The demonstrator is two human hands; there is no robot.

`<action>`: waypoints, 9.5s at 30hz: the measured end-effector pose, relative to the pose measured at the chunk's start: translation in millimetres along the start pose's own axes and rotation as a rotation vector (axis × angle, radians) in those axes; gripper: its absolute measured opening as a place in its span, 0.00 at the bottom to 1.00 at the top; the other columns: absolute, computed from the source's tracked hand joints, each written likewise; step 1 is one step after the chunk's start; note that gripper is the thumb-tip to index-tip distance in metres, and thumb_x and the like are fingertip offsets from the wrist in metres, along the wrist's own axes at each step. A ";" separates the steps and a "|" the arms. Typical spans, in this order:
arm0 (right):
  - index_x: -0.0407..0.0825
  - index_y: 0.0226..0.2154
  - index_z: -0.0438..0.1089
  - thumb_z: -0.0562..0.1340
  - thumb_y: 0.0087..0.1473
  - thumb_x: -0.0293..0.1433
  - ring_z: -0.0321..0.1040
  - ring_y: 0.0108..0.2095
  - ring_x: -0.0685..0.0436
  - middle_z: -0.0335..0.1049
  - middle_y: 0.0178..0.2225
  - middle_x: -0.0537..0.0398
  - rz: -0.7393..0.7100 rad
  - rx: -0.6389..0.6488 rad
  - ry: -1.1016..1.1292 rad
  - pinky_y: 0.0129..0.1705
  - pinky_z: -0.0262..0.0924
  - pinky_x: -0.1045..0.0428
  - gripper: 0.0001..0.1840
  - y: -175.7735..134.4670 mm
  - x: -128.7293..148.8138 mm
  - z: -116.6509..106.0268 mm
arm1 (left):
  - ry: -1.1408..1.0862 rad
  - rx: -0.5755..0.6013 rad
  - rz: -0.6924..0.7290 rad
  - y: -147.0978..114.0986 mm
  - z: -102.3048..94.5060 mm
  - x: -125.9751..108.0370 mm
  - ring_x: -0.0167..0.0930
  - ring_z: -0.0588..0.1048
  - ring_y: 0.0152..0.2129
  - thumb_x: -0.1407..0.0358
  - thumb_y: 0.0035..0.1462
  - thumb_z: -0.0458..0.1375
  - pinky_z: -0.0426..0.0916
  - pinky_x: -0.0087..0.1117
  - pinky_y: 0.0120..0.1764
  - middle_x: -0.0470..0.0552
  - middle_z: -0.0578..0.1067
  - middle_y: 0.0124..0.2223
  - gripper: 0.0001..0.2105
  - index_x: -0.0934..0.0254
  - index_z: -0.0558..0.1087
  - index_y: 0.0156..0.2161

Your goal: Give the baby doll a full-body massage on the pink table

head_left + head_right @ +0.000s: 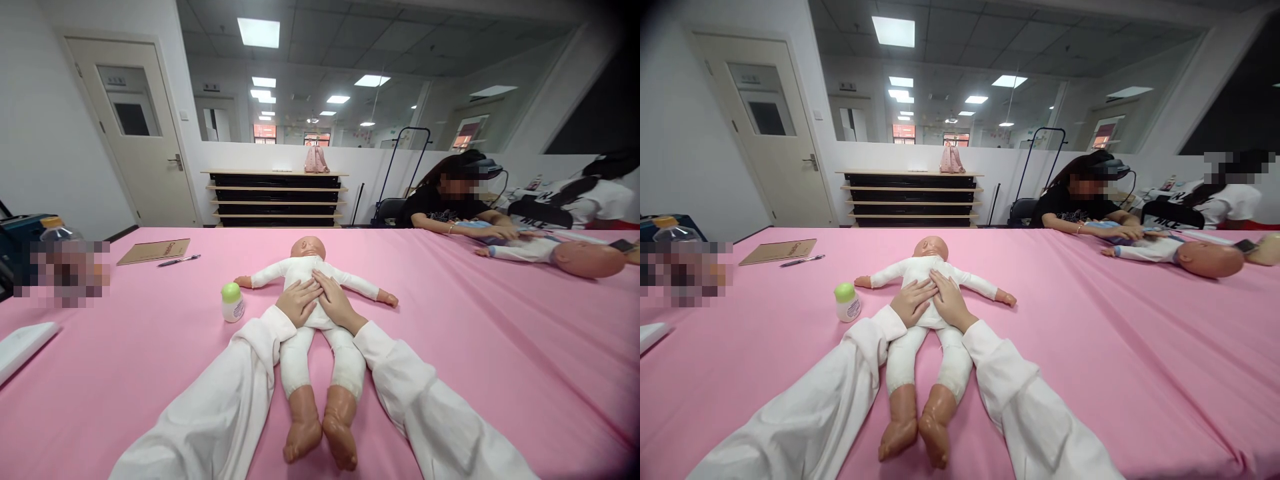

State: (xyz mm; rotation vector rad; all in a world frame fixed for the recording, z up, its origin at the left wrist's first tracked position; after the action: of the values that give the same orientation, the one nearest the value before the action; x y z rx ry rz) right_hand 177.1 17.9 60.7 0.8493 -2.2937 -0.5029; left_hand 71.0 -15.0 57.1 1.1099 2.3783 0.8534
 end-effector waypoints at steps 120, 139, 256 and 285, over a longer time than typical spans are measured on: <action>0.42 0.58 0.52 0.49 0.54 0.31 0.41 0.62 0.41 0.49 0.60 0.43 0.085 0.090 -0.099 0.61 0.39 0.38 0.28 -22.4 2.5 2.4 | 0.077 0.353 -0.347 47.7 23.4 10.4 0.33 0.50 0.60 0.61 0.62 0.38 0.41 0.49 0.59 0.50 0.55 0.62 0.22 0.63 0.58 0.58; 0.48 0.59 0.52 0.48 0.57 0.38 0.36 0.63 0.42 0.42 0.62 0.50 0.133 0.112 -0.054 0.61 0.35 0.38 0.28 -25.7 -8.4 5.0 | 0.068 -0.063 -0.716 -11.5 21.6 32.4 0.42 0.50 0.59 0.62 0.55 0.47 0.52 0.50 0.56 0.66 0.51 0.62 0.27 0.71 0.55 0.59; 0.46 0.56 0.57 0.42 0.58 0.37 0.31 0.63 0.33 0.41 0.62 0.43 0.672 -0.303 -0.398 0.56 0.27 0.26 0.27 -13.1 -88.6 -29.6 | -0.401 -0.301 -0.497 -12.0 6.1 84.8 0.41 0.69 0.48 0.62 0.54 0.52 0.64 0.39 0.53 0.56 0.72 0.48 0.16 0.68 0.73 0.45; 0.47 0.58 0.52 0.39 0.60 0.32 0.47 0.60 0.45 0.51 0.59 0.51 0.376 -0.009 -0.454 0.61 0.35 0.40 0.26 4.1 -79.2 -10.9 | -0.451 -0.323 -0.596 -17.5 11.6 95.1 0.39 0.70 0.46 0.60 0.55 0.52 0.64 0.38 0.53 0.54 0.73 0.47 0.16 0.66 0.73 0.45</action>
State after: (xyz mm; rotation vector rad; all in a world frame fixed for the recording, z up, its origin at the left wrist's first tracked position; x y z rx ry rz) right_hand 229.5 73.5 36.8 0.2970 -2.7758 -0.5767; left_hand 9.3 54.9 29.1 0.3707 1.9319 0.6499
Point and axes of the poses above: each hand's wrist, its own y-axis towards the middle knuckle, its own z-axis out of the palm, x = y × z, the point moved 6 cm from there along y, towards the middle knuckle
